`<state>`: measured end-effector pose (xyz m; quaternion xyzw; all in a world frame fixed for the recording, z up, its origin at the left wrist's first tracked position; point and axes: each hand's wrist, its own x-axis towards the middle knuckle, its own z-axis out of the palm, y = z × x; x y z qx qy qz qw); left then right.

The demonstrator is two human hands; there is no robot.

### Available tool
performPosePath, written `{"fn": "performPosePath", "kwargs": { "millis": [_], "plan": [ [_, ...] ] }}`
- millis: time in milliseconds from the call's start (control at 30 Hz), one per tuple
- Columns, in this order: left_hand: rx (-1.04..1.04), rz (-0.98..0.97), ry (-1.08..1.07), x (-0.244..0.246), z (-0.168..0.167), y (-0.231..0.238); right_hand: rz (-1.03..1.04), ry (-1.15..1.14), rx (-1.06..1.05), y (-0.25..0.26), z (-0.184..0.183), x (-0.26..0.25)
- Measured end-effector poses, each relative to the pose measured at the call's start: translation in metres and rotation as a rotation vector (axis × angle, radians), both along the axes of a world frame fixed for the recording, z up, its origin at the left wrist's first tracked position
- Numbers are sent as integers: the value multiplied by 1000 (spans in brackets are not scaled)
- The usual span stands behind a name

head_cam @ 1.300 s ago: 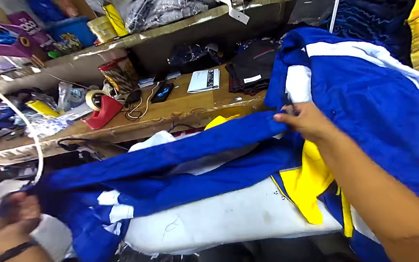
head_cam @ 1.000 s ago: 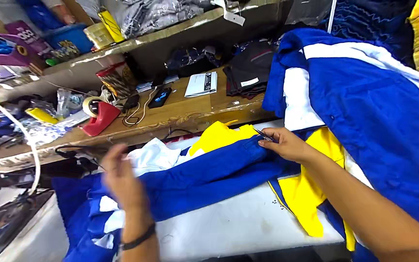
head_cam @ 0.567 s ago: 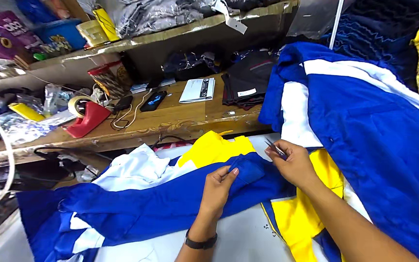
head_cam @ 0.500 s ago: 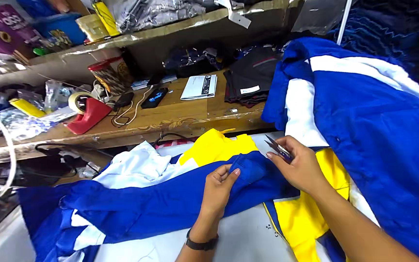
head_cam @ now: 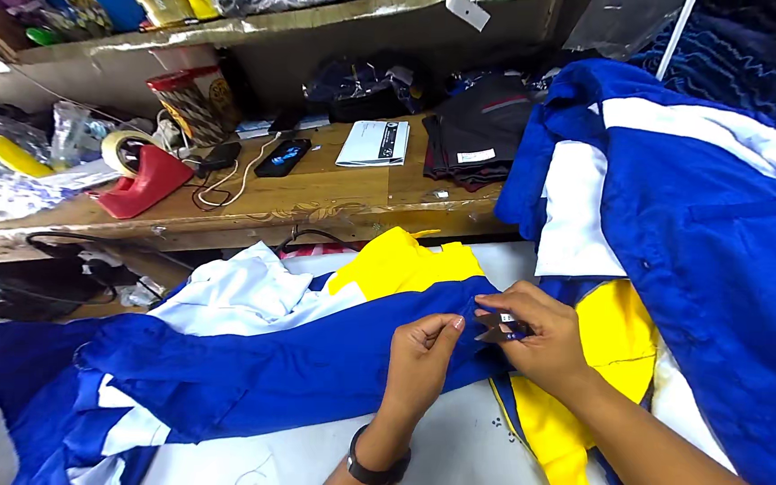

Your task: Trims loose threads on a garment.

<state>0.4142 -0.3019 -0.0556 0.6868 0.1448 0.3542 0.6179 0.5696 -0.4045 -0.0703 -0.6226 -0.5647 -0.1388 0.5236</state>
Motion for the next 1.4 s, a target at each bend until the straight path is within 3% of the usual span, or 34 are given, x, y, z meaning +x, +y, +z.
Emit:
{"fn": "performPosePath", "kwargs": {
  "millis": [200, 300, 400, 467, 600, 700, 1400],
  "plan": [
    [106, -19, 28, 1, -5, 2, 27, 48, -183, -3, 5, 1],
    [152, 42, 75, 2, -6, 1, -54, 153, -242, -6, 11, 10],
    [75, 93, 77, 2, -5, 1, -227, 326, -230, -7, 16, 20],
    [-37, 114, 58, 3, -3, 1, -205, 368, -255, -11, 19, 21],
    [-235, 134, 7, 3, 0, 4, -38, 350, -267, -16, 20, 8],
    [-330, 125, -17, 2, 3, 4, -67, 255, -254, -16, 17, 5],
    [-402, -3, 10, -2, 8, 6, 61, 196, -197, -14, 14, 20]
  ]
}}
